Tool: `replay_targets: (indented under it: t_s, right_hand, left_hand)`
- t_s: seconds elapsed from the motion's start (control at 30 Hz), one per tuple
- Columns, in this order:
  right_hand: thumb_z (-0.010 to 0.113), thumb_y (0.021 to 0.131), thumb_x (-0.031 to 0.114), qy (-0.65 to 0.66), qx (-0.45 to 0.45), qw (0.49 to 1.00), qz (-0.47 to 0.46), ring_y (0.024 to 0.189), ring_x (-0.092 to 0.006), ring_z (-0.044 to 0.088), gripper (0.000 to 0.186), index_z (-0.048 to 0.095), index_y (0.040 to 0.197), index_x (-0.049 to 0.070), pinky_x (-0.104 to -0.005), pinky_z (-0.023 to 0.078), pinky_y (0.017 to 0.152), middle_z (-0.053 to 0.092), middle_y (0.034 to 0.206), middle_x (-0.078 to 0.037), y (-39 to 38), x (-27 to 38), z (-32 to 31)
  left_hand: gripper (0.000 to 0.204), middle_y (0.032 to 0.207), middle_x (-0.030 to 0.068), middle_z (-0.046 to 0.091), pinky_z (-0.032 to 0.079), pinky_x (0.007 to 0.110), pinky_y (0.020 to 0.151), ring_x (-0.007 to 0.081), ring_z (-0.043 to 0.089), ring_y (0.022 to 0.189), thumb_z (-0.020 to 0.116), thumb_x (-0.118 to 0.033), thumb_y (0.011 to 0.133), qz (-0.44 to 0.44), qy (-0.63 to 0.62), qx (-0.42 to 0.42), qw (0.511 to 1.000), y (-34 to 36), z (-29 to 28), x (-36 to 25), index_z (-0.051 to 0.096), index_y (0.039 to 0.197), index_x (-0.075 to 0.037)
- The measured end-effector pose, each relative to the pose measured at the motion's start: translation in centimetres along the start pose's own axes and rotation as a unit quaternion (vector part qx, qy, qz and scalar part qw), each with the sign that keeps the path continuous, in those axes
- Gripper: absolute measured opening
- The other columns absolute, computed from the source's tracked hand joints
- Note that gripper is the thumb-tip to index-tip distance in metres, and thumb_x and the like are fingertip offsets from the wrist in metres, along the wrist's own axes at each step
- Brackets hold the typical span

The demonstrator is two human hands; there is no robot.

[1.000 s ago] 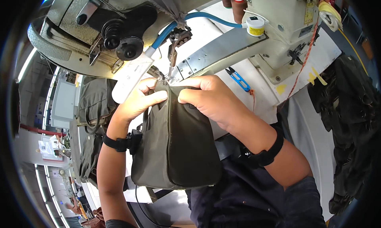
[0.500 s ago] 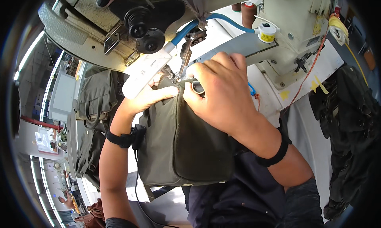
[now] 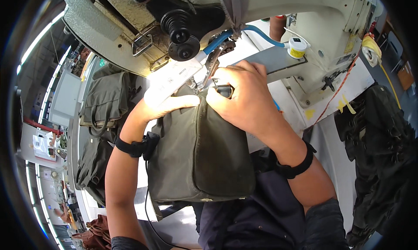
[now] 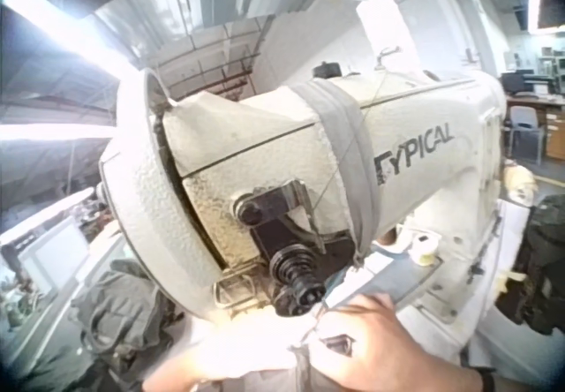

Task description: The person operates an industrial sewing machine to stitch a zipper onto a dark green canvas bag. They guide the bag under the needle, align the zipper, and sew along the edge. The person also attaches a metal D-ring to the bag's handle and trims excess thread.

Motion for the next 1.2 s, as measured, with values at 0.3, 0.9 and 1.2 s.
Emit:
replay_targets:
  t_s: [0.3,0.9,1.2]
  right_hand:
    - [0.074,0.084,0.01,0.228,0.059,0.97,0.057,0.087,-0.0128,0.064,0.013,0.075,0.094,0.001,-0.0304,0.051,0.082,0.073,0.091,-0.005,0.6,-1.1,0.9]
    - [0.075,0.085,0.019,-0.03,-0.041,0.999,0.003,0.098,-0.0233,0.063,0.008,0.074,0.087,0.011,-0.0405,0.04,0.097,0.076,0.086,0.001,-0.4,-0.5,0.5]
    - [0.074,0.084,0.019,-0.038,-0.075,0.996,-0.015,0.094,-0.0251,0.065,0.008,0.075,0.087,0.012,-0.0408,0.041,0.095,0.074,0.083,-0.002,-0.3,-0.5,0.4]
  left_hand:
    - [0.075,0.163,0.01,0.053,0.035,0.037,0.125,0.0237,0.046,0.151,0.087,-0.016,0.088,-0.077,-0.086,0.082,0.99,1.2,0.6,0.5,0.055,0.155,-0.005]
    - [0.081,0.148,0.0088,0.065,0.049,0.033,0.108,0.0156,0.059,0.122,0.087,-0.008,0.087,0.012,-0.003,0.062,0.998,1.0,0.1,1.0,0.049,0.159,-0.003]
    - [0.064,0.148,0.0176,0.063,0.046,0.041,0.116,0.0383,0.059,0.135,0.083,-0.027,0.092,-0.022,0.09,0.122,0.988,1.6,0.2,0.5,0.061,0.149,-0.008]
Point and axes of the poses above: each hand's wrist, its own y-axis towards the middle knuckle, its own z-axis out of the palm, x = y × z, the point moved 8 cm from there along y, towards the middle knuckle
